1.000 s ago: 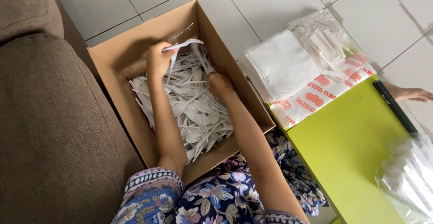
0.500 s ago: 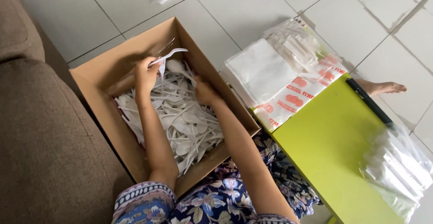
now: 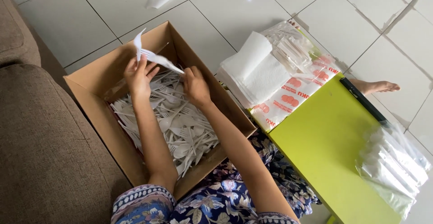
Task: Wrapping plastic spoons in paper napkins and placing them into plastic sleeves.
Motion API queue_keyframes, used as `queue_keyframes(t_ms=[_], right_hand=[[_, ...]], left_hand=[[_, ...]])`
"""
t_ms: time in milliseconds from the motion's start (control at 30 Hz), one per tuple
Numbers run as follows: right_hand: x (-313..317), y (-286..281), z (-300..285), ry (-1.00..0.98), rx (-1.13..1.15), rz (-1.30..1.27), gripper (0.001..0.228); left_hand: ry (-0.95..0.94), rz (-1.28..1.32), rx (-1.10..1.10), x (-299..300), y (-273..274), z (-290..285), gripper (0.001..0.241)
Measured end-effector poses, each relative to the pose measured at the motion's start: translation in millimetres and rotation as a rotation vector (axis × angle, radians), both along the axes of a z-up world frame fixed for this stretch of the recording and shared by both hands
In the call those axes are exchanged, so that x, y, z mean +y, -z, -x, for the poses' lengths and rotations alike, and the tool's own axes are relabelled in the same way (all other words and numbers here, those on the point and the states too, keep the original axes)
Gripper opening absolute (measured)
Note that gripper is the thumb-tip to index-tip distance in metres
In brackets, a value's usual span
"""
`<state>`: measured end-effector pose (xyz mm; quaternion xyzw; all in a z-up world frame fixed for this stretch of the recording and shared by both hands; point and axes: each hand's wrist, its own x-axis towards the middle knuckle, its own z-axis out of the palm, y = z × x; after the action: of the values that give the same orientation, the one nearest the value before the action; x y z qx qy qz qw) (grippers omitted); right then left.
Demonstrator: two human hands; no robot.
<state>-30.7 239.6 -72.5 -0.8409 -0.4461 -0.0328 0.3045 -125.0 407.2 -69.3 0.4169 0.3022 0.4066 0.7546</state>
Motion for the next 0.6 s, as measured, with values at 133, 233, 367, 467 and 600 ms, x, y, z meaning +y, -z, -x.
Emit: queue_keyframes(t_ms=[133, 233, 367, 467, 600], right_hand=[[-3.3, 5.2, -5.4, -0.020, 0.041, -0.165, 0.023], [3.1, 16.5, -1.3, -0.074, 0.603, -0.189, 0.026], [20.9, 34.2, -1.5, -0.043, 1.338, -0.282, 0.030], [18.7, 29.9, -1.8, -0.007, 1.384, -0.229, 0.044], [17.9, 31.3, 0.2, -0.123, 1.297, -0.209, 0.047]], left_hand=[[0.018, -0.021, 0.008, 6.2, 5.5, 6.9, 0.023], [0.073, -0.025, -0.086, 10.3, 15.7, 3.7, 0.019], [0.062, -0.093, -0.074, 14.3, 30.4, -1.4, 0.021], [0.043, -0.135, 0.006, 9.8, 28.9, 0.1, 0.027], [0.081, -0.047, 0.118, 2.8, 13.8, 6.3, 0.034]])
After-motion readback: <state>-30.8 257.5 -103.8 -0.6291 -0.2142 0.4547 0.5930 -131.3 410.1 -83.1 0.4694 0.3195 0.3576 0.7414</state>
